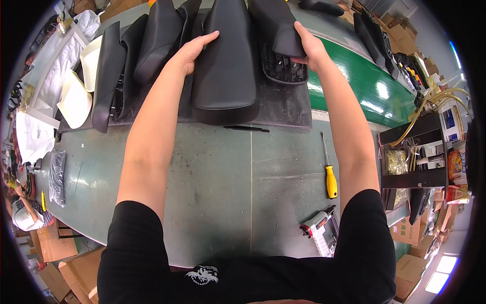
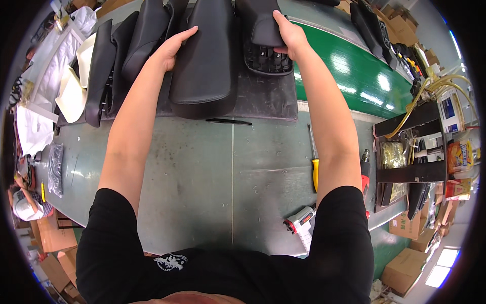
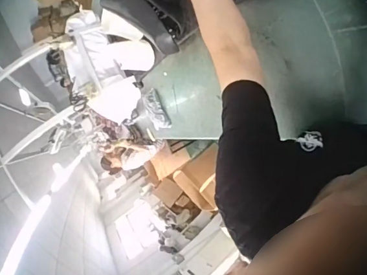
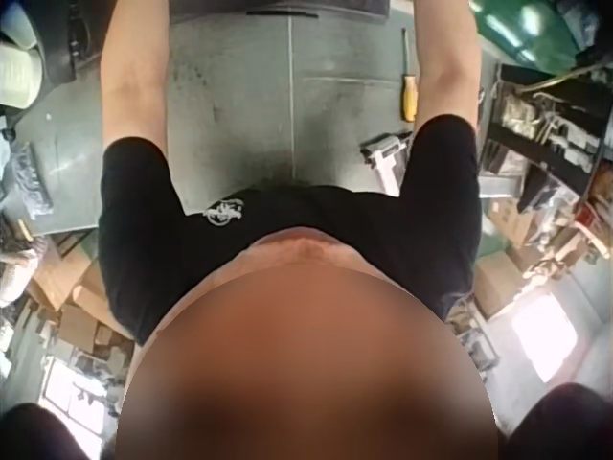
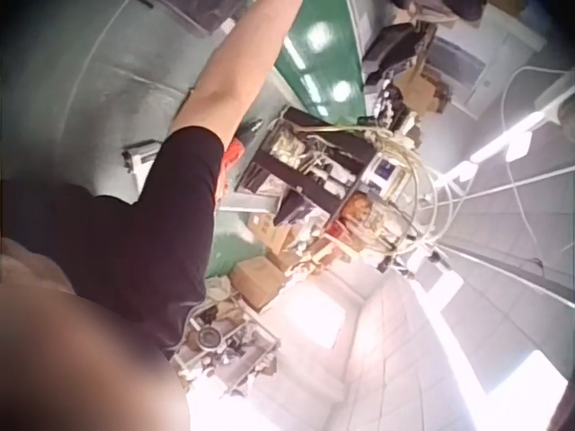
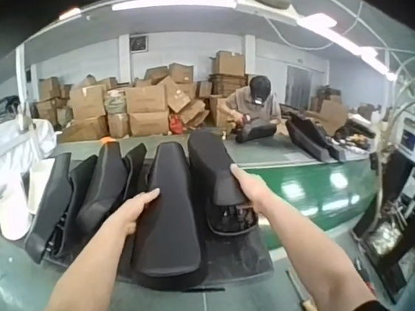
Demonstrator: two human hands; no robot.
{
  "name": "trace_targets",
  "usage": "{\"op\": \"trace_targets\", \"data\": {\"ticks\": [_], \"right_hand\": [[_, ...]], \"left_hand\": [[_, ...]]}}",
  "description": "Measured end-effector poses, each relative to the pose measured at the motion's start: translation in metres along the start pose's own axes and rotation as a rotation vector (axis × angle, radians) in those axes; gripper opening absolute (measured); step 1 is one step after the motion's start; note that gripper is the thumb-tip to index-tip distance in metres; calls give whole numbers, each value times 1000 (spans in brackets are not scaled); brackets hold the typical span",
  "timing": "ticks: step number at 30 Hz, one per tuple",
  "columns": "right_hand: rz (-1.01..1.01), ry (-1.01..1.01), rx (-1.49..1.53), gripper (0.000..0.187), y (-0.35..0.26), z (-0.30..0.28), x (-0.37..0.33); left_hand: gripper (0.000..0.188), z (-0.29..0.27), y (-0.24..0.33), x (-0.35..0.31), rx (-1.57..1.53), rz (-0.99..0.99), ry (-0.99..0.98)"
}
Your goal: Upholstering a plastic seat base by stretching a black synthetic cover over the frame and securing it with a pneumatic staple gun.
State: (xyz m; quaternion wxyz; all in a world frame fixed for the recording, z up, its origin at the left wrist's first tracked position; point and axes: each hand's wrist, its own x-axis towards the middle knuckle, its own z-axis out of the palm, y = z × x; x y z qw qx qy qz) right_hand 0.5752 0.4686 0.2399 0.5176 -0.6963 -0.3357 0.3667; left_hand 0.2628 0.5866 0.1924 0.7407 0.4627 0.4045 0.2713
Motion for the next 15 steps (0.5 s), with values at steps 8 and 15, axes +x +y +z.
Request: {"op": "trace_targets", "data": {"ticks": [8, 15], "right_hand": [[-90, -11, 28, 71, -12, -10, -10], [-201, -11, -88, 82, 15, -8, -91]], "left_hand": [[64, 0, -2, -6, -11, -29, 31], [105, -28, -30, -1, -197, 88, 342]]}}
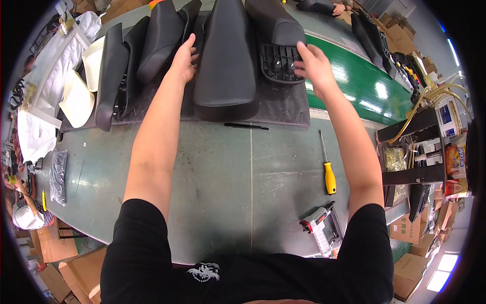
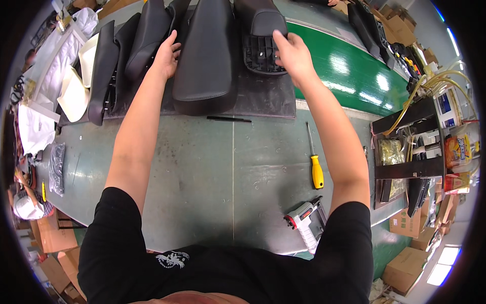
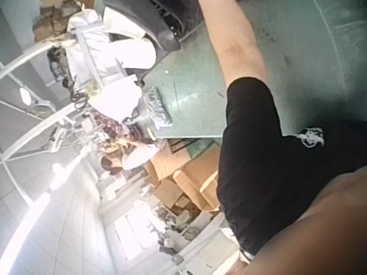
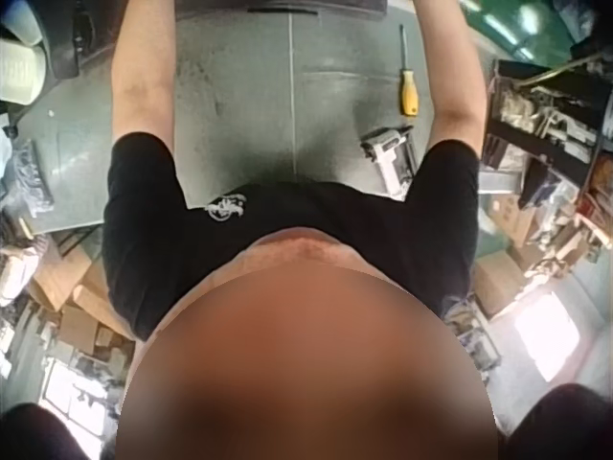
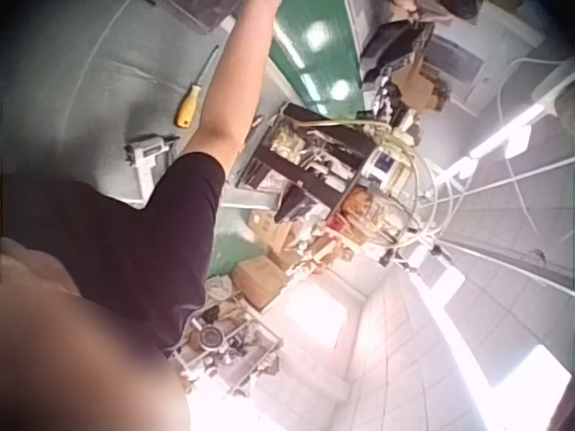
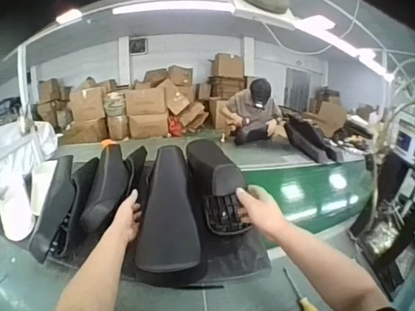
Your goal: Upholstering a plastic seat base by stretching a black synthetic cover over the frame and securing it with a pneumatic staple gun.
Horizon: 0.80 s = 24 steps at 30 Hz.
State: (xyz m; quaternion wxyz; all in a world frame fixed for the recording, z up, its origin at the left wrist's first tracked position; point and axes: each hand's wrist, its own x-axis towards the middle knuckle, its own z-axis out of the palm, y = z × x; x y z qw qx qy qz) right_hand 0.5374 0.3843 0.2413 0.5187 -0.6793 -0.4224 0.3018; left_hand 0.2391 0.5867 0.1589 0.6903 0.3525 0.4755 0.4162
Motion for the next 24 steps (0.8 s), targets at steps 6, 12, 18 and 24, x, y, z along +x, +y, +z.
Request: {"op": "trace_targets", "data": {"ticks": [6, 12, 18, 24], "right_hand": [[142, -175, 120, 85, 42, -1, -98], [217, -318, 285, 93, 37, 55, -122], [251, -229, 276, 117, 22, 99, -105], [203, -112, 447, 110, 26, 91, -89]], "left_hand": [[119, -24, -28, -11, -99, -58, -176], [58, -18, -39, -38, -222, -78, -314], [52, 8, -28, -47, -87, -35, -201], [55, 35, -4, -50, -32, 33, -329]]}}
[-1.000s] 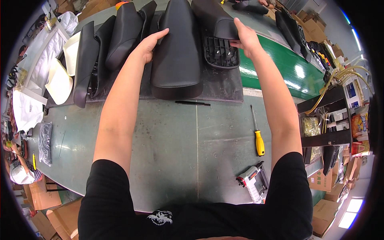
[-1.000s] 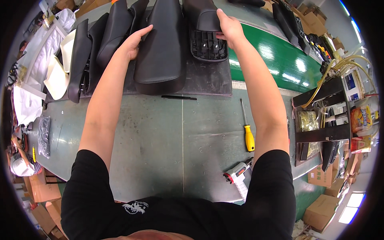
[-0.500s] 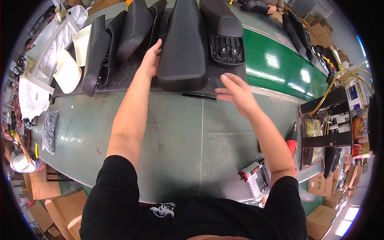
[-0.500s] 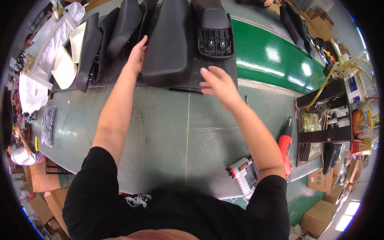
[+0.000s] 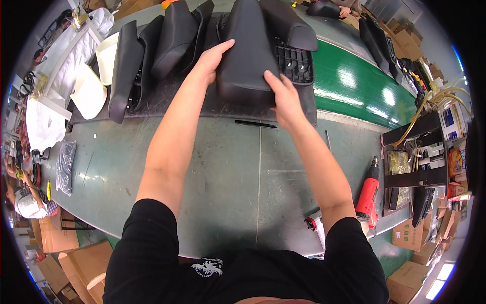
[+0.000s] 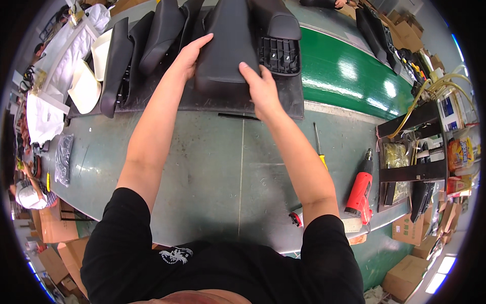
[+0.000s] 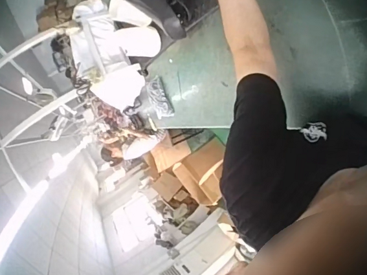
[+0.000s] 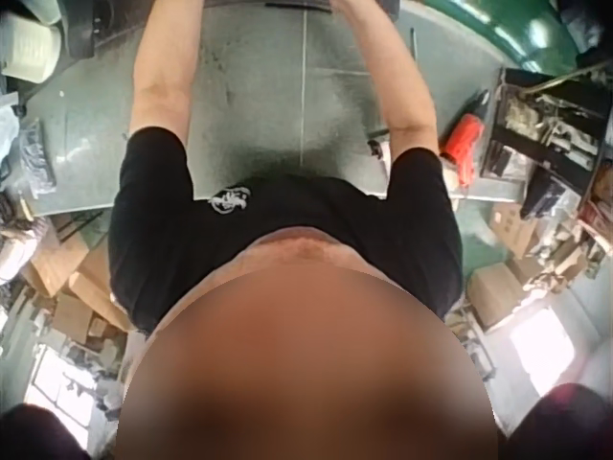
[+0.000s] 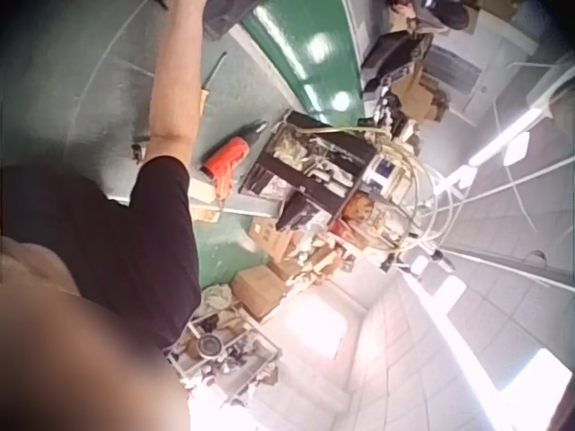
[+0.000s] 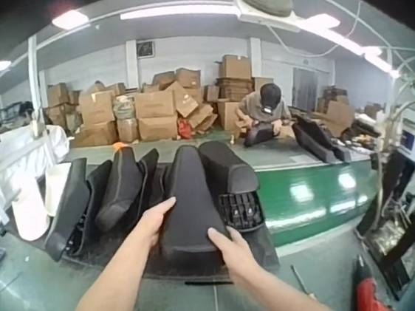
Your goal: Upholstering a plastic seat base by stretching a black synthetic cover over the frame and securing it with a pneumatic staple gun.
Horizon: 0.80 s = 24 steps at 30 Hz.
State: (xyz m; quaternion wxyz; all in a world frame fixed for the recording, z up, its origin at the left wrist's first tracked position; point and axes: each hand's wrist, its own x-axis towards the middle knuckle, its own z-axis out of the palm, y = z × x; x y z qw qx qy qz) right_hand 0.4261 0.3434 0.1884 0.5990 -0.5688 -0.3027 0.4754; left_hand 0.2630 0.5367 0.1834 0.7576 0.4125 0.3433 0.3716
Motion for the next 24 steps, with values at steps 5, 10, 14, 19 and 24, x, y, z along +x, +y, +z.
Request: {"op": "trace_targets", "data": {"ticks": [5, 10, 14, 19, 24], "right_hand": [[10, -55, -39, 97, 6, -9, 16], [103, -141, 45, 67, 3, -16, 6], [107, -105, 3, 69, 2, -12, -14], [80, -23, -5, 72, 31, -30, -45], [-8, 48, -63, 55, 75, -74, -110]], "left_hand": [[57, -4, -4, -5, -15, -27, -13], [59, 4, -8, -32, -37, -31, 10], [62, -10, -6, -44, -10, -46, 52], [68, -34, -15, -63, 287, 110, 346], [75, -78, -18, -86, 16, 87, 262]]}}
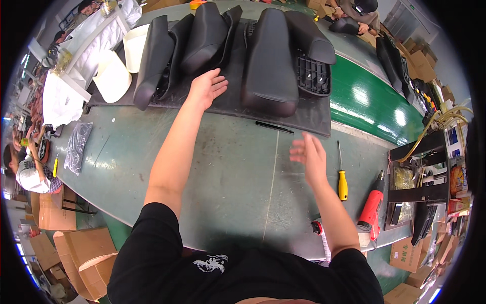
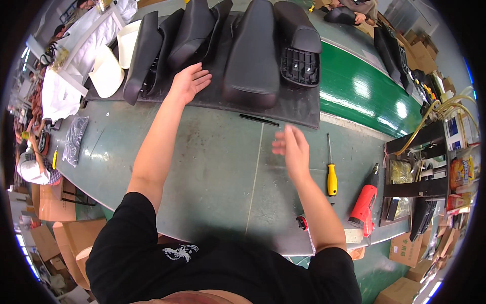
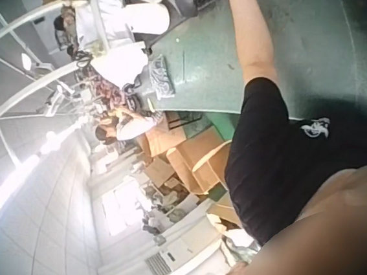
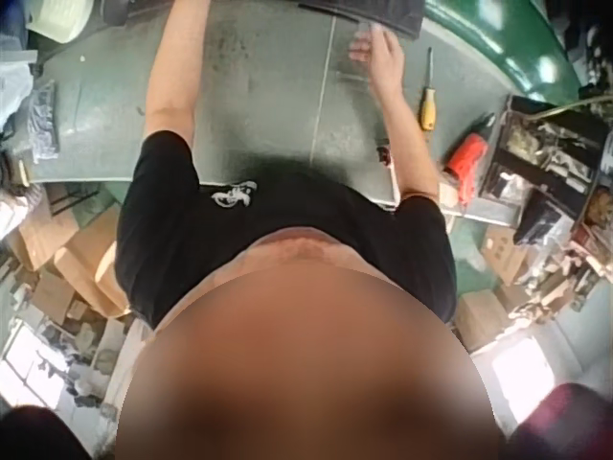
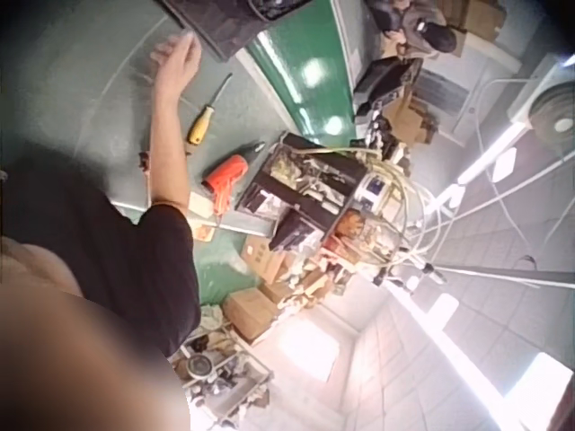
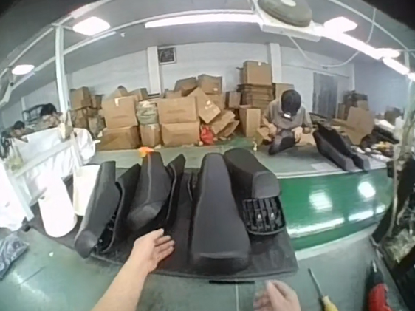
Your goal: Upholstering a plastic seat base by stretching a black synthetic cover over the frame and securing it with a pneumatic staple gun.
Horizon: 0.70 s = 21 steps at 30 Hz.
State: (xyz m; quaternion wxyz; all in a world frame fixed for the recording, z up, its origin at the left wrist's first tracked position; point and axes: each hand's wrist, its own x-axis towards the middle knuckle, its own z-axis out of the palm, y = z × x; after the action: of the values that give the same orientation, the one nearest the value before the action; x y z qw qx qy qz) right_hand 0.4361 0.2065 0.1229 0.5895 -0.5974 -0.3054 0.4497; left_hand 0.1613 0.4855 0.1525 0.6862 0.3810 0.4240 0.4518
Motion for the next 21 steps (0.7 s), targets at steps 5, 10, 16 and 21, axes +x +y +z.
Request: {"op": "trace_targets", "data": {"ticks": [5, 10, 16, 21], "right_hand": [[108, -27, -143, 43, 46, 5, -59], [130, -26, -326, 32, 43, 34, -61], [-253, -2, -575, 21, 72, 26, -60], [-302, 11, -644, 20, 62, 28, -63]], "left_hand": [[75, -29, -9, 38, -482, -173, 103], [80, -46, -11, 95, -802, -331, 30], [85, -23, -29, 140, -995, -208, 52], [61, -14, -31, 166, -883, -225, 184]]}}
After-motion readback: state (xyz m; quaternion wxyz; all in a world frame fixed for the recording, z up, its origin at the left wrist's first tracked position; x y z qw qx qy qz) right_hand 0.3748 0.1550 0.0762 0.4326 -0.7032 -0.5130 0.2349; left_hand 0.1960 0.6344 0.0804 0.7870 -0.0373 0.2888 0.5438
